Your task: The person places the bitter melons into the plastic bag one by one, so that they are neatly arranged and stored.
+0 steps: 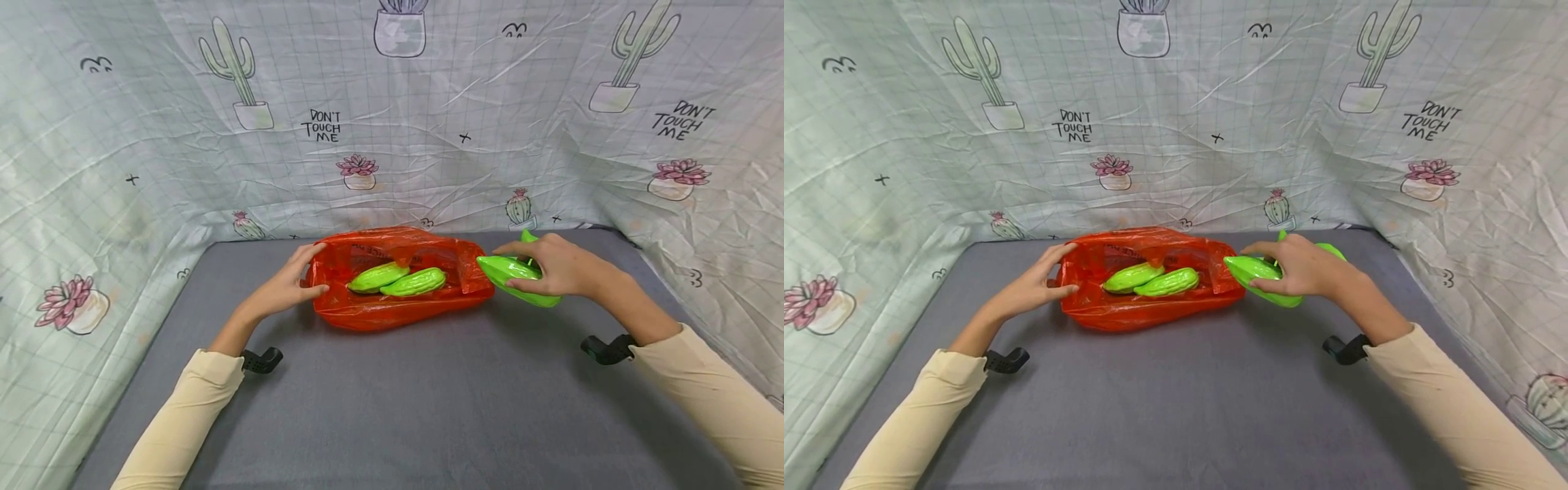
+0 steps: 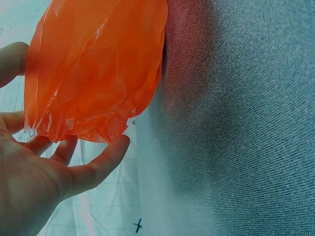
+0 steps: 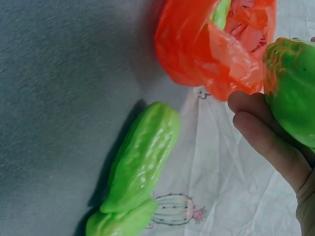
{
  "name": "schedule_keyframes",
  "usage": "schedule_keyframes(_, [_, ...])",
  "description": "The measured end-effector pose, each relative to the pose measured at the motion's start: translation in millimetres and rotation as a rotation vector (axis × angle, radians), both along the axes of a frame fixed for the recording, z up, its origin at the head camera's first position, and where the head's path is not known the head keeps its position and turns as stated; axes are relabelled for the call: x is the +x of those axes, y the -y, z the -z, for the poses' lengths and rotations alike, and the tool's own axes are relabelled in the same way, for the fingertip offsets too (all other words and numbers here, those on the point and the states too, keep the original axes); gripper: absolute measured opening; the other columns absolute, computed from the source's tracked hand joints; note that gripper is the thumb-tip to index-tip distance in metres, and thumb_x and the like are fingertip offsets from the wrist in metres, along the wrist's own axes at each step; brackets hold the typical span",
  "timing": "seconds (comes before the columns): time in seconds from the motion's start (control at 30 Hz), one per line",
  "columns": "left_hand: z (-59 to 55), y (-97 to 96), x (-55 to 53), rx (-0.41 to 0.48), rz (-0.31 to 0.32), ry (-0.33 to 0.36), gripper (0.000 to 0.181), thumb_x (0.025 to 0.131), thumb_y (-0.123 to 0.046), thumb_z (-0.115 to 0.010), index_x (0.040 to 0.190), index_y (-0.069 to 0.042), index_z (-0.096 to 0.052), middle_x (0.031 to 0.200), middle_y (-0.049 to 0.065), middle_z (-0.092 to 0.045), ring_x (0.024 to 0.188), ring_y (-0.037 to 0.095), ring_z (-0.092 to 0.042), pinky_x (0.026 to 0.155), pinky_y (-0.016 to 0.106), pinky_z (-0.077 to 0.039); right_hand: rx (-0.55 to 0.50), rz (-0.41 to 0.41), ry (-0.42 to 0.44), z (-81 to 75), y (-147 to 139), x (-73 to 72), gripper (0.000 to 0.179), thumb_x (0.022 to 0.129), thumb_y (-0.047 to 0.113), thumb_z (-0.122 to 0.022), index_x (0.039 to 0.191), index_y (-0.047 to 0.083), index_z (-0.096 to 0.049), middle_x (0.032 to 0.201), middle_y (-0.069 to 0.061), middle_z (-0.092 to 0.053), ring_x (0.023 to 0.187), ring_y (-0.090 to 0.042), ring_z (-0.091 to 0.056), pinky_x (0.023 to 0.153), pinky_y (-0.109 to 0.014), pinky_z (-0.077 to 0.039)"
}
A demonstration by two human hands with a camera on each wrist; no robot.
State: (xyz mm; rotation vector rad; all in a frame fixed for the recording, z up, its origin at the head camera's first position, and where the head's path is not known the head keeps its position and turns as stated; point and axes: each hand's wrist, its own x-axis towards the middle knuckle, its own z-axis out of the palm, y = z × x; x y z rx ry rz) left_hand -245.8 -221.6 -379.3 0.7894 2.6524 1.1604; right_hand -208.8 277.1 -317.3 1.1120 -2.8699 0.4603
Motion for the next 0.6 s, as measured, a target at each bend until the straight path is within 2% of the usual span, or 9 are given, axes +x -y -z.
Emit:
schedule_keyframes(0.13, [-1.5,-0.2,-0.3,-0.002,0.003,-0.001,0.083,0.093,-0.016,-0.073,0.16,-0.008,-0.025,0.158,0.019,-0.026,0.146,0.038,-0.023,0.114,0.067,-0.024,-0.015,-0.004,-0.005,-3.5,6.7,1.0,0.043,0.091,0.031,-0.072,0.131,0.018,-0.065,0.081,0.009,-0.061,0.066,-0.006,-0.053,0.06,-0.026,-0.047])
schedule_keyframes(0.3, [-1.2,-0.1,0.0,-0.001,0.0,0.0,0.083,0.093,-0.015,-0.073,0.161,-0.009,-0.025,0.157,0.018,-0.027,0.146,0.037,-0.024,0.114,0.066,-0.026,-0.024,-0.06,-0.054,-4.4,11.6,-1.4,0.048,0.091,0.032,-0.073,0.136,0.016,-0.065,0.084,0.01,-0.064,0.066,-0.004,-0.051,0.059,-0.026,-0.046])
schedule_keyframes(0.47, [0.0,0.1,-0.1,-0.001,-0.001,-0.012,0.083,0.093,-0.016,-0.074,0.16,-0.009,-0.026,0.156,0.018,-0.029,0.145,0.038,-0.025,0.114,0.066,-0.026,0.024,-0.098,-0.078,-3.6,15.2,-3.3,0.054,0.093,0.032,-0.072,0.144,0.019,-0.06,0.107,0.004,-0.071,0.078,-0.008,-0.055,0.065,-0.029,-0.045])
schedule_keyframes(0.53, [0.3,0.1,-0.3,-0.001,0.003,-0.017,0.083,0.093,-0.016,-0.073,0.16,-0.008,-0.026,0.156,0.019,-0.029,0.145,0.038,-0.025,0.114,0.066,-0.025,0.052,-0.083,-0.078,-3.3,16.4,-3.4,0.055,0.095,0.034,-0.07,0.147,0.024,-0.057,0.117,0.001,-0.068,0.082,-0.011,-0.055,0.065,-0.03,-0.044])
schedule_keyframes(0.6, [0.2,0.0,0.0,0.0,0.001,-0.018,0.082,0.093,-0.016,-0.073,0.16,-0.008,-0.026,0.156,0.019,-0.029,0.145,0.038,-0.025,0.114,0.066,-0.026,0.076,-0.058,-0.081,-3.4,18.1,-3.5,0.056,0.095,0.035,-0.068,0.149,0.028,-0.054,0.119,-0.002,-0.065,0.083,-0.013,-0.055,0.063,-0.03,-0.043])
